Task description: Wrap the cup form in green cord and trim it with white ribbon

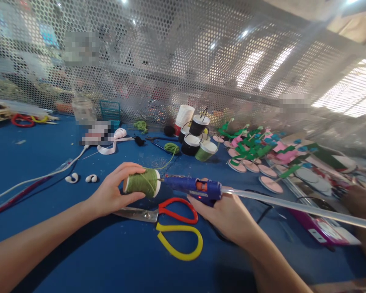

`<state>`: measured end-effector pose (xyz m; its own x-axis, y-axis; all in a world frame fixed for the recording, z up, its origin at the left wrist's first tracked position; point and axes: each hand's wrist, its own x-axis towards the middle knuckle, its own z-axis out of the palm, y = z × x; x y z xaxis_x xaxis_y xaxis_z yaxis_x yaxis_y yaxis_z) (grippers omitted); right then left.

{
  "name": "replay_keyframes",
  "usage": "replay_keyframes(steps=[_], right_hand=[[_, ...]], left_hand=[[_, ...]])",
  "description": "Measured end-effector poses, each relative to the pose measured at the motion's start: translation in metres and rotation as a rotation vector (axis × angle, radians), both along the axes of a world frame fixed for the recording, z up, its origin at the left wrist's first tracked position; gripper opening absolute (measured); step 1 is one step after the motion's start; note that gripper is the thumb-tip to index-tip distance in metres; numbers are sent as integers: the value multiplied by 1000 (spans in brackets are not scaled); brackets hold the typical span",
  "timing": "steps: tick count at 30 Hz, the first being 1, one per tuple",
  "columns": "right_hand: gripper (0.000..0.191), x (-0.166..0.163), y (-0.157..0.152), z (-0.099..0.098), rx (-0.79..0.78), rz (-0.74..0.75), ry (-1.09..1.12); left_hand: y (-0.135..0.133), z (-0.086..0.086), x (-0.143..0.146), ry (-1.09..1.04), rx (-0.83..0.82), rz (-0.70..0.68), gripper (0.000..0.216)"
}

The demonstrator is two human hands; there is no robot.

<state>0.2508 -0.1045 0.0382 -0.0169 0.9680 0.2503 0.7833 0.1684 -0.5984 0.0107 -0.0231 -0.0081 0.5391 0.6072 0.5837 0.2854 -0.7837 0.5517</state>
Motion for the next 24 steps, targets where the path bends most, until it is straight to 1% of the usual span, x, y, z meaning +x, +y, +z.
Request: replay_keyframes(steps=[5,9,16,20,22,24], right_hand=[[17,-1,-2,1,-16,34,-29],[14,0,-2,-2,-11,58,-25],[13,1,-2,-6,-73,84,10],[13,2,-2,-6,-67,102,17],[13,2,-1,-6,-58,98,15],[14,2,-1,-5,-46,77,3]], left_hand=[[1,-1,0,-10,-51,52,36],[0,0,0,-8,-90,78,37],[1,-2,0,-35,-195,93,38],[1,-2,0,-47,-249,105,39],[1,-1,0,-49,-257,107,39],[1,-1,0,-49,-232,97,39]])
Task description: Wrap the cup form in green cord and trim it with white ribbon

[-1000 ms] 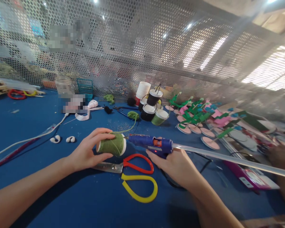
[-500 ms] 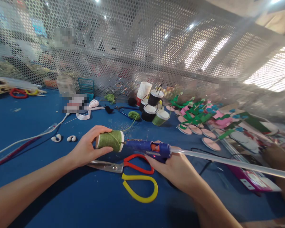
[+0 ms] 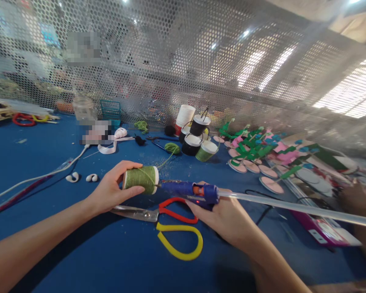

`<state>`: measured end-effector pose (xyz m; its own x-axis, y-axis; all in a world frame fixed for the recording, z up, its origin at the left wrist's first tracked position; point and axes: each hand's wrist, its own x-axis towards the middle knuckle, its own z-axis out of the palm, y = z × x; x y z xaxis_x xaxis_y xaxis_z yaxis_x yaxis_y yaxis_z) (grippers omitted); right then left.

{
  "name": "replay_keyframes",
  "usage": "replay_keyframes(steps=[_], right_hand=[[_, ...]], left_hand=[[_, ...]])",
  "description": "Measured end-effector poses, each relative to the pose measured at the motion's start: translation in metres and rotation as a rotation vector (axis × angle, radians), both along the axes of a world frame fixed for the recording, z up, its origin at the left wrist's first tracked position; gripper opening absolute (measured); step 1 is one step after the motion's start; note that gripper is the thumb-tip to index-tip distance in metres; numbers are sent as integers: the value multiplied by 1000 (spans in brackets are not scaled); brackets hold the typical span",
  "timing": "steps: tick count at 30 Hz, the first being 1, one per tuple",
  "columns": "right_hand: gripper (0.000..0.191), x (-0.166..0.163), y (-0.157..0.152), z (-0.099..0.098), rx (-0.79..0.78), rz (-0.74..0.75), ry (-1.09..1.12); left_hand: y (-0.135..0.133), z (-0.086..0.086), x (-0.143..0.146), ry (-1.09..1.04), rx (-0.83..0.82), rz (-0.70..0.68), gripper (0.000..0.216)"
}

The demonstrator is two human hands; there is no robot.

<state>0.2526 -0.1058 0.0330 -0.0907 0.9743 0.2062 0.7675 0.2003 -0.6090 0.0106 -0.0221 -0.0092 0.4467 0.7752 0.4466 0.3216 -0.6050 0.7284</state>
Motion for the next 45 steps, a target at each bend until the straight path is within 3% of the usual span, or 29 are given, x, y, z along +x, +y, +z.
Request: replay_keyframes(steps=[10,24,31,35,39,42,45], right_hand=[[13,-1,1,4,47,-68,97],[18,-1,10,-1,41,-114,22],[19,-2,15,-2,-37,-121,131],[21,4,23,2,-177,-209,381],[28,20,38,4,-114,-269,552],[27,31,51,-1,-116,-289,502],[25,37,62,-11,-245,-239,375]], left_hand=[[0,0,0,-12,225,-91,39],[-6,-3,-1,86,269,-146,39],[-7,-3,-3,129,258,-182,38],[-5,-2,-3,115,245,-145,38],[0,-2,-3,55,204,-69,38],[4,-4,-3,-14,183,-13,38],[7,-4,-3,-70,144,37,36]])
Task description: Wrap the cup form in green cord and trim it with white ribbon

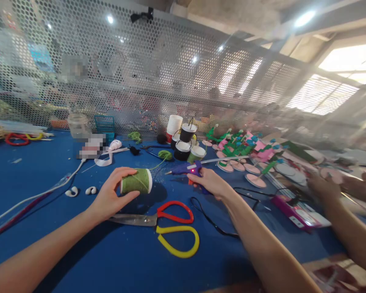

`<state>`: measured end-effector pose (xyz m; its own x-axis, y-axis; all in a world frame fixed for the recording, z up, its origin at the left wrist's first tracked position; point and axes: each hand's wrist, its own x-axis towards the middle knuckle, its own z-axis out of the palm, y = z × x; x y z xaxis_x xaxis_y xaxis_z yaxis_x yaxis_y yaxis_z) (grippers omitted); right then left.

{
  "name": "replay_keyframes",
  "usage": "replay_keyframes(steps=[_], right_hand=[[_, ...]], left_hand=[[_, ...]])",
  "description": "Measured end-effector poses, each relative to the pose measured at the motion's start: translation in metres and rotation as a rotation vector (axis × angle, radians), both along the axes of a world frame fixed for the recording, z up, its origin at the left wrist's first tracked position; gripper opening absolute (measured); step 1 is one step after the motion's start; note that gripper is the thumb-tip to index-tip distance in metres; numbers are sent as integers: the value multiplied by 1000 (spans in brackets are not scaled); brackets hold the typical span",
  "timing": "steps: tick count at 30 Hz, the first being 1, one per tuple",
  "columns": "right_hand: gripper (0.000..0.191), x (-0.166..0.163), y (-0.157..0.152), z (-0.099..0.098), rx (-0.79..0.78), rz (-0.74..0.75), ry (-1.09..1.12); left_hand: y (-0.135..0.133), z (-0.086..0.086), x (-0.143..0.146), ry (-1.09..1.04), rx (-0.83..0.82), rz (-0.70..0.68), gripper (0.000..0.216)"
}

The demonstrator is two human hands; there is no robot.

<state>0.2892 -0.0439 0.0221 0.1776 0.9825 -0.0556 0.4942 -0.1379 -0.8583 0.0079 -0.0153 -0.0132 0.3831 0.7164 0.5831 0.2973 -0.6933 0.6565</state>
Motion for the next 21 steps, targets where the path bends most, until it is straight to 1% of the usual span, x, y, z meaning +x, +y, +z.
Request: replay_keyframes(steps=[2,5,7,10,13,15,17,18,19,21], right_hand=[[30,0,5,-8,-54,10,-39],[34,-3,11,-19,-78,-30,-110],[36,-4,13,-22,-78,-51,-181],[38,-6,12,-19,-24,-82,-317],[36,-14,8,-7,76,-81,-418],[34,-27,7,3,121,-17,-429],[40,-43,8,10,130,81,-388],[46,-52,10,12,120,157,-341],[53,-61,12,13,95,252,-208],[63,-75,18,12,-3,394,4]], left_hand=[[0,1,1,-28,-46,18,36],[0,2,1,-61,-89,21,37],[-1,1,2,-74,-89,13,37],[-1,1,2,-76,-57,3,36],[-2,1,2,-43,17,-9,35],[-5,2,2,1,73,-38,35],[-8,3,2,59,118,-87,35],[-10,4,2,90,136,-112,35],[-12,4,2,121,150,-136,36],[-14,5,2,168,171,-169,37]])
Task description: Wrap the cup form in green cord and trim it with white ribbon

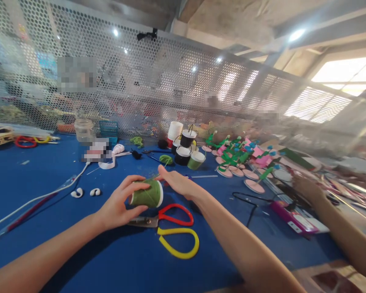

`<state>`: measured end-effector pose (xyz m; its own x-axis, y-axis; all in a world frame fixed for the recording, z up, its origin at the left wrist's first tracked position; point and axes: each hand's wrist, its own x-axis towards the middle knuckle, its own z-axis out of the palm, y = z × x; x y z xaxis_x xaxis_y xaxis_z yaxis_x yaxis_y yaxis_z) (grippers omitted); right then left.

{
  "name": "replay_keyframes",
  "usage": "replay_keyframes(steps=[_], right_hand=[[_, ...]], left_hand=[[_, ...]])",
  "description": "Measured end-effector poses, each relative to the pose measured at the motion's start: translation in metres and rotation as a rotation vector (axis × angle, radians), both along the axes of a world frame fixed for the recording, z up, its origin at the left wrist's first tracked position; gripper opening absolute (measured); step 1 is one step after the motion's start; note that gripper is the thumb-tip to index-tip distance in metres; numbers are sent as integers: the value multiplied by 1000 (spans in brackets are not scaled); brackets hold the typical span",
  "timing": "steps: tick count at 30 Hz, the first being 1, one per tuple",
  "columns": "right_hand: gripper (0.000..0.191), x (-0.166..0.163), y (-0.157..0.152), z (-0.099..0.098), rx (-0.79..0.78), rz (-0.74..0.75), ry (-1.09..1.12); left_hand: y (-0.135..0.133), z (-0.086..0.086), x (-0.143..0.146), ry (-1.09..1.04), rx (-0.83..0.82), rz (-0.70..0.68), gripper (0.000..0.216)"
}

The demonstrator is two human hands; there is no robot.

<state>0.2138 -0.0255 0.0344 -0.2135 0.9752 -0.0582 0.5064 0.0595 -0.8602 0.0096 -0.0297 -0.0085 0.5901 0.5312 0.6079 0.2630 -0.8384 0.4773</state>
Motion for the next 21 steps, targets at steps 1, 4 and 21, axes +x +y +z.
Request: replay_keyframes(steps=[1,4,21], right_hand=[[62,-6,3,-1,-66,64,89],[42,-17,9,-2,-137,165,376],[35,12,0,21,183,-192,716]], left_hand=[[-1,0,0,18,10,-17,37],[-2,-2,0,39,37,-55,39],[-11,14,11,-130,-643,-33,42]])
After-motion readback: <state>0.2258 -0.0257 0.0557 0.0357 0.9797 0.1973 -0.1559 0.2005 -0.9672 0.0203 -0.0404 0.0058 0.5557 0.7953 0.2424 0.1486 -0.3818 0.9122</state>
